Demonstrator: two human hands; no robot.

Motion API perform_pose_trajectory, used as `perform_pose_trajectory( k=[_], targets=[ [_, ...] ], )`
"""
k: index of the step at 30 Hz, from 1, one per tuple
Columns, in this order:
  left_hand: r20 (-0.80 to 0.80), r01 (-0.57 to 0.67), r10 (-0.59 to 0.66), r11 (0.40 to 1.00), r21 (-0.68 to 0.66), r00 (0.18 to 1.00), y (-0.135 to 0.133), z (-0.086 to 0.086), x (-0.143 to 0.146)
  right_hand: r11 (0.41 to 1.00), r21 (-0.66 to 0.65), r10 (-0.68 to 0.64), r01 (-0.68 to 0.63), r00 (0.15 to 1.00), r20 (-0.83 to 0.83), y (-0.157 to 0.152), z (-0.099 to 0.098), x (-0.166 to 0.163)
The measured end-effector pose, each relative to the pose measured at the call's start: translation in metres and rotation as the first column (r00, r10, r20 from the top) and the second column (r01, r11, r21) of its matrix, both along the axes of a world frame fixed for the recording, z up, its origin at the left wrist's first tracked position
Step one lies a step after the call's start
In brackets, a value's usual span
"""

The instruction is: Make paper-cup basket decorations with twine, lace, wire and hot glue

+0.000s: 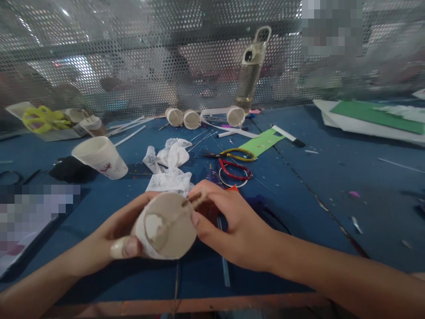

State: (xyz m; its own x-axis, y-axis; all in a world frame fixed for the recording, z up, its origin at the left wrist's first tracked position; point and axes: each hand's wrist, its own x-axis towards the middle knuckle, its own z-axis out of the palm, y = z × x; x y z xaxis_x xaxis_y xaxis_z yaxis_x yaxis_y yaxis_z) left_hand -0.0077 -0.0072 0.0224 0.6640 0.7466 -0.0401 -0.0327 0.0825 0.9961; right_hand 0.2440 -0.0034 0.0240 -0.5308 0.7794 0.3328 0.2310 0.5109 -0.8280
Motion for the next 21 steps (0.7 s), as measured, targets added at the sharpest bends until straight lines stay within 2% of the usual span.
perform_pose_trajectory(
  k=[2,5,10,18,21],
  targets=[
    [0.059,-0.011,0.017,0.995,-0.097,0.998,0.0016,-0.0009,-0.0015,0.997,-0.054,0.048,-0.051,0.997,-0.066,0.0002,-0.0003,0.0005],
    [0.071,-0.05,0.062,0.986,-0.161,0.996,0.0033,-0.0042,-0.0029,0.986,-0.148,0.059,-0.076,0.991,-0.12,0.0003,-0.0014,0.0],
    [0.104,-0.081,0.103,0.978,-0.194,0.989,0.0029,-0.0088,-0.0046,0.981,-0.192,-0.025,-0.002,0.99,-0.14,-0.0007,-0.0023,-0.0008],
    [0.049,-0.055,0.06,0.993,-0.108,0.997,0.0047,-0.0035,-0.0024,0.996,-0.039,-0.084,0.08,0.991,-0.101,-0.0017,-0.0009,-0.0012],
    [0.029,-0.081,0.083,0.995,-0.062,0.996,0.0058,-0.0034,-0.0027,0.998,0.038,-0.056,0.059,0.995,-0.08,-0.0013,-0.0004,-0.0011]
  ],
)
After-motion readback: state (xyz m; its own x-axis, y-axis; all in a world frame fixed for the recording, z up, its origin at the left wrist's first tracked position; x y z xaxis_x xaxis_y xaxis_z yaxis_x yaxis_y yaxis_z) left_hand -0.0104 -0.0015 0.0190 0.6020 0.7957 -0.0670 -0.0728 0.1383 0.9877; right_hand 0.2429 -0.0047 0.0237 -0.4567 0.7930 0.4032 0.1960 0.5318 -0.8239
